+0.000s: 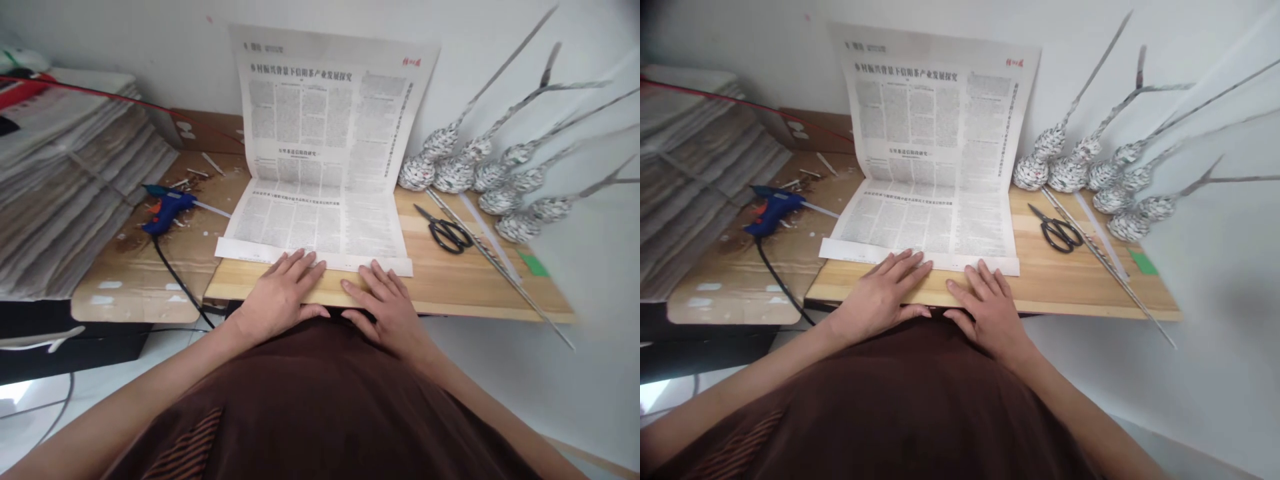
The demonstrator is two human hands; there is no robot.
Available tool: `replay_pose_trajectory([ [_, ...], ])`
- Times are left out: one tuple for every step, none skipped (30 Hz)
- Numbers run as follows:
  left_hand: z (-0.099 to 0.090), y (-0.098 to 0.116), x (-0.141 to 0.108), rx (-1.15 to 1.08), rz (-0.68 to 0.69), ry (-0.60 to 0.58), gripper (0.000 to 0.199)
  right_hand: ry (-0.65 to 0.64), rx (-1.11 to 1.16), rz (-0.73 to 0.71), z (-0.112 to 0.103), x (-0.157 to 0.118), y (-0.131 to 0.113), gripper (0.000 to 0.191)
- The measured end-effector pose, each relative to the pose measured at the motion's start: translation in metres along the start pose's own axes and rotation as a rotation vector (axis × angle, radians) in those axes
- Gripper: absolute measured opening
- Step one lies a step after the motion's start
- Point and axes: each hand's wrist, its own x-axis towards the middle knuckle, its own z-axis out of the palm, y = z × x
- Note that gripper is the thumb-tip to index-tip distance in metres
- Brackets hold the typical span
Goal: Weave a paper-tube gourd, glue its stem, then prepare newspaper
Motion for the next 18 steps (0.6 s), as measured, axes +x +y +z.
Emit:
replay_pose_trajectory([
  [0.0, 0.0, 0.0, -0.004, -0.002, 0.003, 0.085, 0.049, 0.031, -0.001, 0.002, 0.0, 0.0, 0.038],
  [0.001, 0.0, -0.001, -0.008, -0.006, 0.004, 0.086, 0.098, 0.066, 0.001, 0.003, 0.0, 0.0, 0.032],
  [0.001, 0.0, -0.001, -0.013, -0.011, 0.002, 0.087, 0.145, 0.103, 0.004, 0.004, 0.001, 0.0, 0.027],
  [0.001, 0.0, -0.001, -0.019, -0.018, -0.001, 0.088, 0.186, 0.138, 0.003, 0.005, 0.003, 0.001, 0.023],
  [0.001, 0.001, -0.001, -0.025, -0.023, -0.005, 0.089, 0.22, 0.169, -0.004, 0.006, 0.005, 0.001, 0.019],
  [0.001, 0.0, -0.001, -0.031, -0.028, -0.007, 0.09, 0.247, 0.196, -0.019, 0.006, 0.007, 0.001, 0.016],
  [0.001, 0.0, -0.001, -0.037, -0.031, -0.007, 0.09, 0.263, 0.215, -0.037, 0.005, 0.008, 0.001, 0.013],
  [0.001, 0.0, -0.002, -0.042, -0.029, -0.006, 0.09, 0.27, 0.229, -0.056, 0.005, 0.009, 0.001, 0.012],
  [0.001, -0.001, -0.002, -0.048, -0.027, -0.006, 0.089, 0.268, 0.237, -0.075, 0.004, 0.009, 0.002, 0.013],
  [0.001, -0.001, -0.002, -0.055, -0.025, -0.006, 0.089, 0.26, 0.242, -0.094, 0.003, 0.008, 0.002, 0.015],
  [0.001, -0.001, -0.003, -0.062, -0.022, -0.005, 0.088, 0.249, 0.242, -0.112, 0.003, 0.006, 0.003, 0.018],
  [0.001, -0.002, -0.003, -0.07, -0.02, -0.004, 0.088, 0.24, 0.239, -0.128, 0.003, 0.003, 0.005, 0.022],
  [0.001, -0.002, -0.003, -0.079, -0.019, -0.002, 0.087, 0.238, 0.234, -0.141, 0.003, 0.0, 0.006, 0.026],
  [0.001, -0.003, -0.004, -0.087, -0.019, 0.001, 0.087, 0.244, 0.232, -0.151, 0.003, -0.002, 0.007, 0.028],
  [0.001, -0.003, -0.004, -0.095, -0.017, 0.003, 0.087, 0.257, 0.234, -0.158, 0.004, -0.004, 0.008, 0.029],
  [0.001, -0.003, -0.004, -0.101, -0.015, 0.006, 0.086, 0.274, 0.238, -0.161, 0.004, -0.005, 0.009, 0.029],
  [0.001, -0.003, -0.004, -0.106, -0.014, 0.006, 0.086, 0.29, 0.244, -0.163, 0.005, -0.005, 0.01, 0.027],
  [0.002, -0.003, -0.004, -0.109, -0.014, 0.004, 0.086, 0.303, 0.25, -0.164, 0.006, -0.005, 0.01, 0.025],
])
